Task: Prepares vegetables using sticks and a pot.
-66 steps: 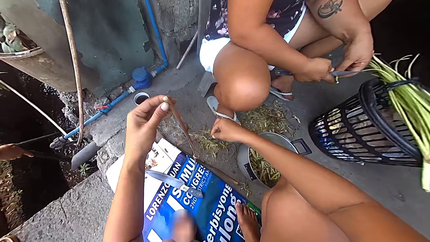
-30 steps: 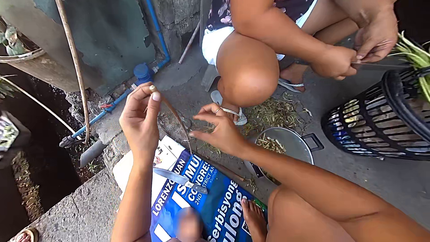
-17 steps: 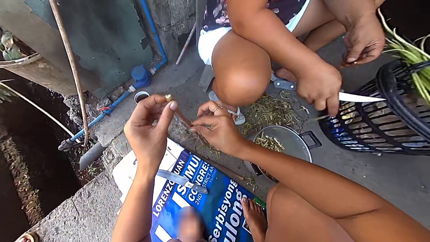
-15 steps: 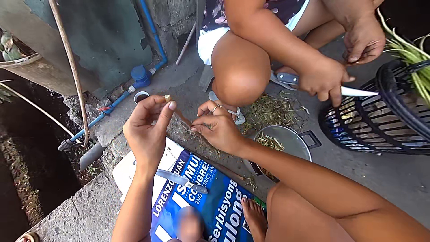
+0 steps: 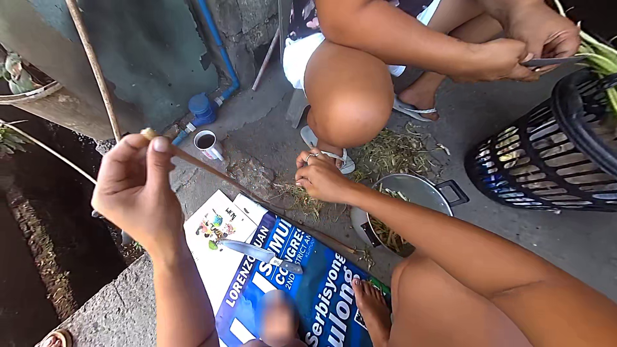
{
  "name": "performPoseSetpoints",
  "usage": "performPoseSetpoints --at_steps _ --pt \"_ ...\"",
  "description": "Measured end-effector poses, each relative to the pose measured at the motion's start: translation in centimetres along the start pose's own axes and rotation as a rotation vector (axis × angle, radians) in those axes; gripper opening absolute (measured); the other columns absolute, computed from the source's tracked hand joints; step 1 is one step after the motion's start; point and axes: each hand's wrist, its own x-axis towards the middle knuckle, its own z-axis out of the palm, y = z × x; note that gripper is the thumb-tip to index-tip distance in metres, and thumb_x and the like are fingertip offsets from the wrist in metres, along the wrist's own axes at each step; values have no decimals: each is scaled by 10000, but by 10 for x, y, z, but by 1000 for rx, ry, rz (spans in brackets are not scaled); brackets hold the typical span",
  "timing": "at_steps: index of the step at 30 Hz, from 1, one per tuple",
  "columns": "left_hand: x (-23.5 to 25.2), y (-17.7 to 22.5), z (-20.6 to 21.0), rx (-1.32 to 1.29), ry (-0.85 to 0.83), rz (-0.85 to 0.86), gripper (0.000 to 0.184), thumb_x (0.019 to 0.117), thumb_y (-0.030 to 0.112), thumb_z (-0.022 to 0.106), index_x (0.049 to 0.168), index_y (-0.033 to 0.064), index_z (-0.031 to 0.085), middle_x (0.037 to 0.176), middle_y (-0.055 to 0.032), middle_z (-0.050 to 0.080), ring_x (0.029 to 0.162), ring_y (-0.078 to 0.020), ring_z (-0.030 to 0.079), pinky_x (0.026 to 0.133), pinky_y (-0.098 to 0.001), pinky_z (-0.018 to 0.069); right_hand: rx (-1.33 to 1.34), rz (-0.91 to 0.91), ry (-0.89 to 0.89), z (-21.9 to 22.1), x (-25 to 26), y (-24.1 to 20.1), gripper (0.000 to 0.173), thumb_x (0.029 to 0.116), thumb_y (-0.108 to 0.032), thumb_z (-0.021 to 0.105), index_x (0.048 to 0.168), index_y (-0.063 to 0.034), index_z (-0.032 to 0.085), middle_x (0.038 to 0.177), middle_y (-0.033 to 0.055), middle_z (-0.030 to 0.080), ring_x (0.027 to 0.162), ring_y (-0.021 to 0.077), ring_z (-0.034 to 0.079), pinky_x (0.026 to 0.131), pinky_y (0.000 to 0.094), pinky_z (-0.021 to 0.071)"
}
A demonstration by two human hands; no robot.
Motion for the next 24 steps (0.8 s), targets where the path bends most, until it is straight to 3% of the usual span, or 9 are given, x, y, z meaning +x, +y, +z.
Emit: performPoseSetpoints --at_steps 4,9,11,13,15,17,19,20,24 --pt "4 -4 -14 26 88 15 147 1005 167 666 1135 106 635 974 81 707 826 -54 692 745 -246 598 -68 176 -217 8 11 25 131 965 -150 698 948 -67 797 1200 182 643 1205 396 531 1031 561 416" --pt "5 -6 -15 24 107 9 143 1020 168 643 1144 97 629 969 66 704 823 -71 696 733 -246 599 -232 327 -397 16 20 37 349 925 -201 758 1197 13 718 1367 269 569 1295 453 513 1060 606 416" --pt "4 -6 -11 7 101 5 134 1017 163 645 1136 103 631 963 68 707 819 -74 695 725 -245 597 -216 349 -334 18 21 38 382 903 -243 793 1174 15 719 1349 264 564 1252 442 540 1028 593 451" --pt "2 -6 -5 -12 91 -9 133 1012 161 655 1133 111 635 971 68 711 817 -72 695 724 -250 599 -200 325 -211 20 23 39 297 906 -265 791 984 18 742 1233 247 607 1179 425 572 974 576 478" --pt "-1 -7 1 -18 72 -28 139 1006 165 662 1133 112 642 968 72 711 811 -66 697 723 -250 603 -206 289 -164 19 24 34 214 921 -207 762 907 6 747 1213 231 617 1205 421 552 990 568 469" --pt "-3 -6 9 -20 43 -49 133 1002 164 665 1123 113 646 954 82 704 801 -51 685 720 -234 593 -173 295 -212 16 25 26 138 907 -93 733 1020 -29 779 1349 218 572 1289 440 488 1031 604 431" --pt "-4 -6 16 -41 4 -62 131 1001 157 663 1122 109 642 957 83 713 814 -47 694 732 -230 598 -124 298 -288 9 25 18 431 909 -50 700 1338 -79 688 1536 209 443 1345 453 456 1067 624 402" --pt "-5 -6 19 -53 -15 -73 132 1001 154 663 1122 105 643 960 79 720 821 -49 700 735 -230 600 -85 287 -272 5 24 13 503 914 -89 720 1407 -66 627 1549 221 419 1325 455 480 1056 622 418" --pt "-8 -5 33 -99 -94 -108 122 989 150 677 1105 114 664 981 78 725 832 -41 697 745 -218 595 304 46 115 -19 18 -14 387 953 -283 745 1243 -28 719 1295 215 618 1106 360 629 944 537 519"
